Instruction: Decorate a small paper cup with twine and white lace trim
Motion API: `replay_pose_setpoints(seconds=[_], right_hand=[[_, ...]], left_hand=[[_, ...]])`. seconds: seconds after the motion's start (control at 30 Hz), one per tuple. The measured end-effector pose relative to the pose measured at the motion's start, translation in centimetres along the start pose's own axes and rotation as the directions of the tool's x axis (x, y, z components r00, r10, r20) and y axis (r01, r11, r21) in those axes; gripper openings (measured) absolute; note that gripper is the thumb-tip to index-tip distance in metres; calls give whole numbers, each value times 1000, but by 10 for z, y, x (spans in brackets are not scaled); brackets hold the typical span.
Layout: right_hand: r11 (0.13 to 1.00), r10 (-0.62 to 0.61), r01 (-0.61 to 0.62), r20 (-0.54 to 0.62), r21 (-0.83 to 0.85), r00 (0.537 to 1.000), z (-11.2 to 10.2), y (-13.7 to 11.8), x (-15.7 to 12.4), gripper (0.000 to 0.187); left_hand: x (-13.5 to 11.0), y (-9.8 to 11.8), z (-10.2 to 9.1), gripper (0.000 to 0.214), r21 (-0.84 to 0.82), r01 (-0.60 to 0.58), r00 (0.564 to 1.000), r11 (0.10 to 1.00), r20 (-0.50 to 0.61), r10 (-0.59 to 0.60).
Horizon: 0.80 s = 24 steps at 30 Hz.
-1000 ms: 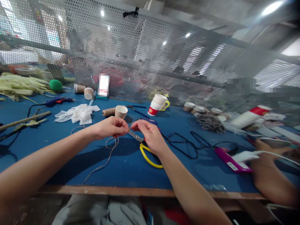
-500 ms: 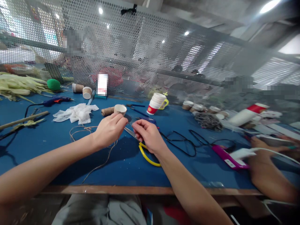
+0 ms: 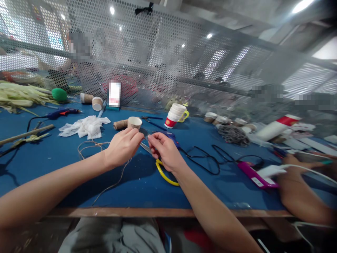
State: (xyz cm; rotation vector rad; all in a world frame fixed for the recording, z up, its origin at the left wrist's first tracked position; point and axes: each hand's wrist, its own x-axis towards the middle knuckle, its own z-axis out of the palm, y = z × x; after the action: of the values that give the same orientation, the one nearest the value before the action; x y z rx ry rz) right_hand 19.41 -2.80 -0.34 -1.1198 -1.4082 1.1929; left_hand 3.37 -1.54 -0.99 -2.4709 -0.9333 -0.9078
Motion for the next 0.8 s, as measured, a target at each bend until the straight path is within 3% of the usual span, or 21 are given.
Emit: replay_pose_setpoints(seconds=[0.7,0.8], right_hand=[[1000,3,-3,6,-23,1000,1,0,0,27],[991,-82,80,-19,-106,996,1,-3,-2,23]], left_hand=[[1,0,0,21,36,-31,995,999,-90,34],[0,1,0,21,-5,-12,998,1000,-63,12]])
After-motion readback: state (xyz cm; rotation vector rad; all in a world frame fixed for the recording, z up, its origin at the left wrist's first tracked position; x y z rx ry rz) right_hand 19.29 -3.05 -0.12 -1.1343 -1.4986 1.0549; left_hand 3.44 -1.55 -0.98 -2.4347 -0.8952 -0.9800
